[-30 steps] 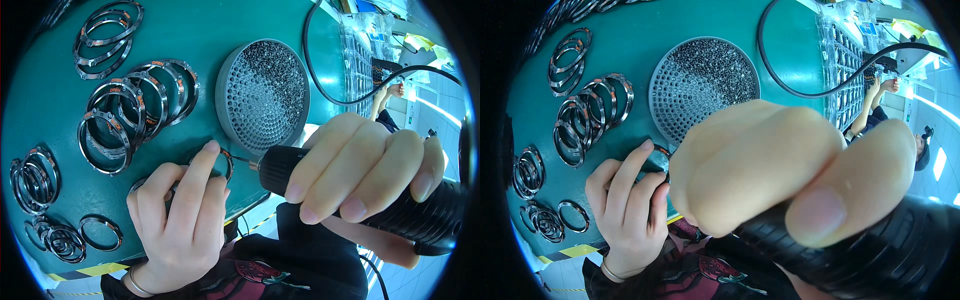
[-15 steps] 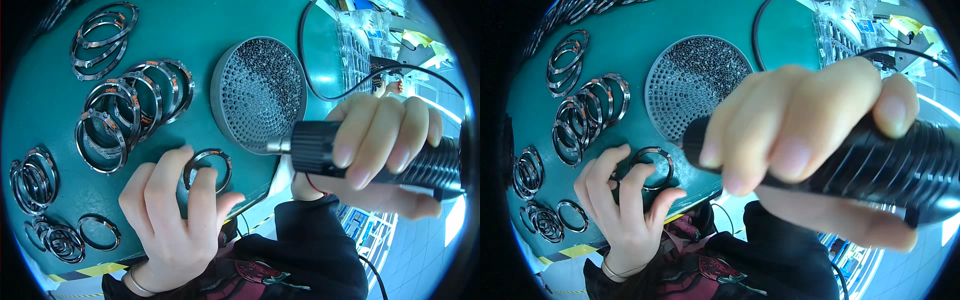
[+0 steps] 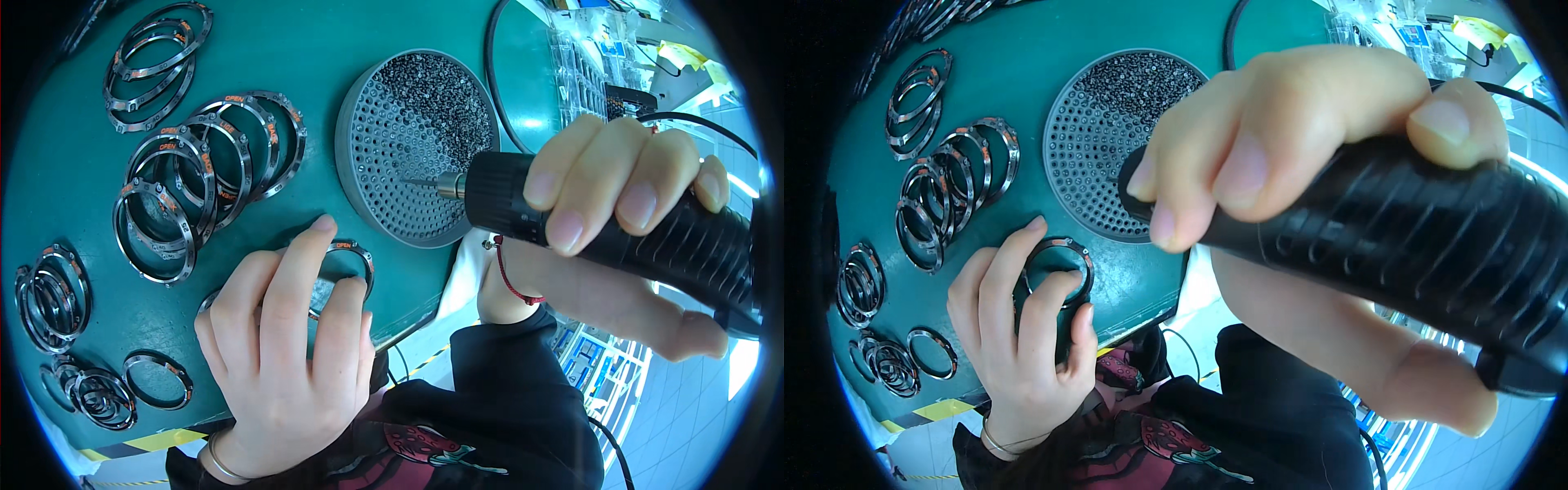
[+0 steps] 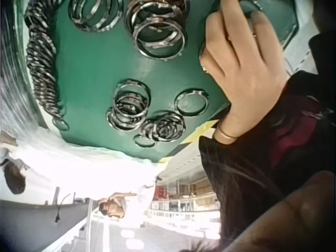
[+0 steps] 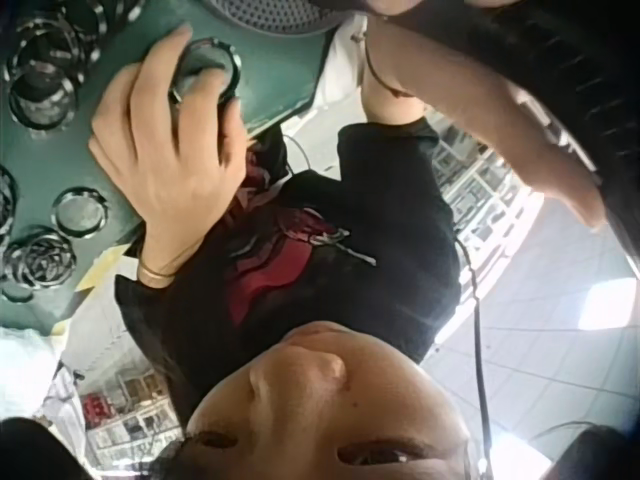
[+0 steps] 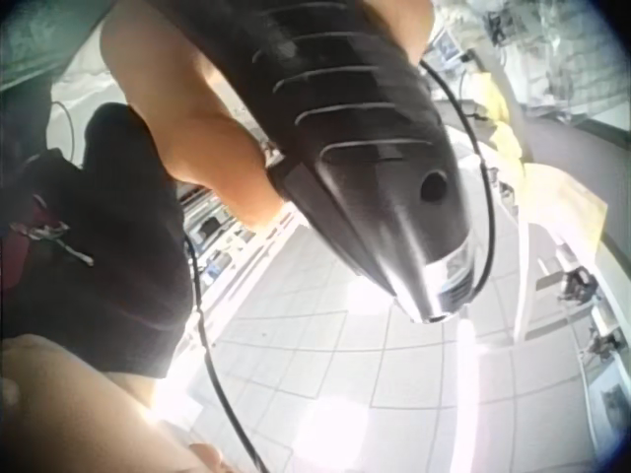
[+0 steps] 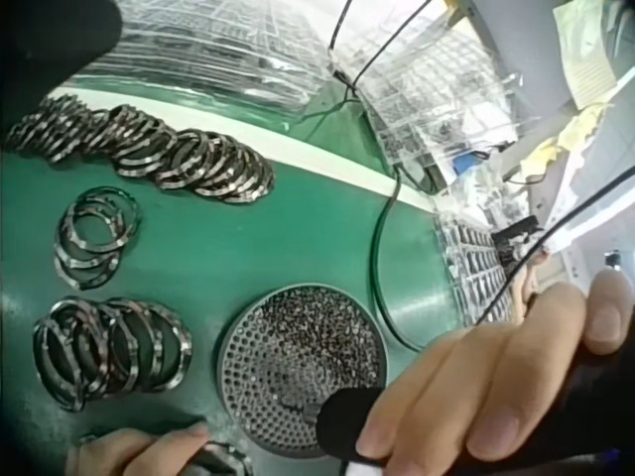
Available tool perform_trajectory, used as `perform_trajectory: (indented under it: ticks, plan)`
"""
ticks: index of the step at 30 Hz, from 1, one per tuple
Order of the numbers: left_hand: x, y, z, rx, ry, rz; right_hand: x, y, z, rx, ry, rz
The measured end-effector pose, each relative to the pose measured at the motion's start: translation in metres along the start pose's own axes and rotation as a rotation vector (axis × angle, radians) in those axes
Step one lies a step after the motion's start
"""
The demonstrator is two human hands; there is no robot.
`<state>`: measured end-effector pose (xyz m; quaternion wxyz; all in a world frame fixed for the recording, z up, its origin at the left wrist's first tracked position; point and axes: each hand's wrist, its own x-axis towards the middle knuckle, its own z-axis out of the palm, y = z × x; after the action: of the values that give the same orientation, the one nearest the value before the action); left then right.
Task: Using an electric screwdriver to process or assemble metal rings on a production workbench.
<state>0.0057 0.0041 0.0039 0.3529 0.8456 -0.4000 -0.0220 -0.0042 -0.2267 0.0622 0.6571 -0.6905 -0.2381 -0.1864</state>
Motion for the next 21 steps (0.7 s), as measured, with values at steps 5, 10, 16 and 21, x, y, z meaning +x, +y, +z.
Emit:
perform_trajectory:
  ticks: [5,10,16,21]
  plan:
    - [-0.0009,0.0009,0.0005,-0.002,0.003,-0.016,-0.0001,-0.0012,-0.0029,-0.052,-0.034,-0.014]
    - [-0.0003,0.0011,0.0009,-0.011,0.004,-0.024,0.0007,-0.0001,-0.002,-0.008,-0.003,0.018]
    - [0.0004,0.0016,0.0001,-0.02,-0.005,-0.027,0.0024,-0.0069,-0.0041,-0.046,-0.024,0.046]
    - [0.0001,0.0009,0.0027,-0.03,0.014,-0.027,0.0013,-0.0054,-0.0031,-0.054,-0.002,0.019]
